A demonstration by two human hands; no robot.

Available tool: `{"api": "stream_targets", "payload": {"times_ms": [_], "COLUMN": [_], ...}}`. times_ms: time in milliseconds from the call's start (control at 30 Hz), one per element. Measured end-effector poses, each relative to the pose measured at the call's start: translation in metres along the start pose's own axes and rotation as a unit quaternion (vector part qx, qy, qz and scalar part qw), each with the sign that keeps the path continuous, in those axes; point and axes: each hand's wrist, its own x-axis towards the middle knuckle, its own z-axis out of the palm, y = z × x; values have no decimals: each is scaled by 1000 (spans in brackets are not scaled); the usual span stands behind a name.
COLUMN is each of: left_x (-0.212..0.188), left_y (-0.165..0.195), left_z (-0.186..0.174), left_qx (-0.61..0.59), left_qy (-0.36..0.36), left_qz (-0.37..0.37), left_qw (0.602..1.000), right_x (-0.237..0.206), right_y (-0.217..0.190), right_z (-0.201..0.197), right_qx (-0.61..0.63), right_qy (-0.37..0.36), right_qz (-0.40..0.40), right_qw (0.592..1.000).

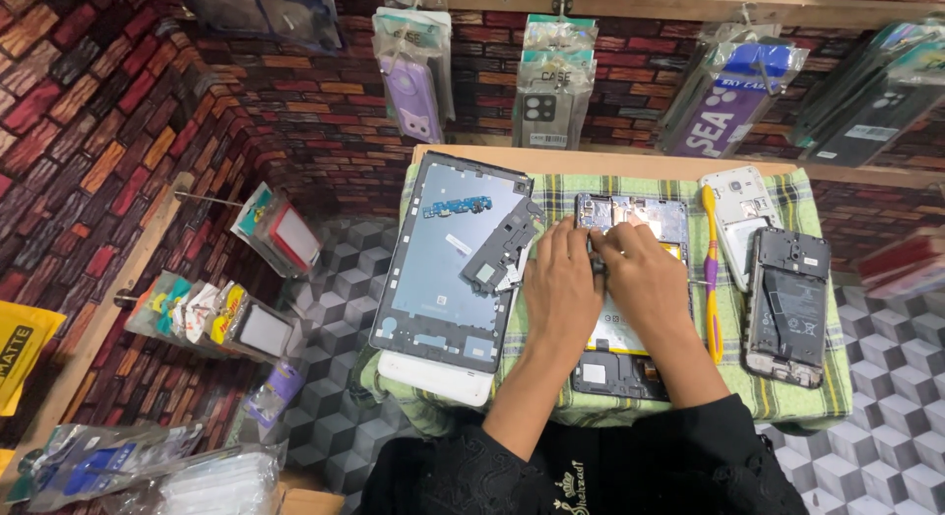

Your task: The person disassembles a tablet by removing screws and lifting the screen. They disconnect the battery and ribbon cables, then reposition internal components and the motherboard. The person reconnects cables and places the motherboard back into the chassis.

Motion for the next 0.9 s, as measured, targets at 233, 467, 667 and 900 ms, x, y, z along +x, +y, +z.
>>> {"api": "stream_targets", "payload": {"times_ms": [233,467,667,900], "left_x": [3,3,-5,-10], "left_y": [-6,-16,-16,2], "left_z": [1,8,16,8], "left_qx": [-17,-64,-84,-5], "left_qy": [22,18,30,24], "left_qz": [-10,-42,-53,-20], "left_qw": [1000,997,995,999], "right_x": [12,30,25,-13], "right_y": [-6,-13,-14,-13], "right_z": [5,23,28,-4], "right_qx": [-85,-134,-111,37], "right_qy": [-58,-143,-146,-55], "right_qz": [-50,-79,-58,67], "right_qw": [993,977,981,996]}}
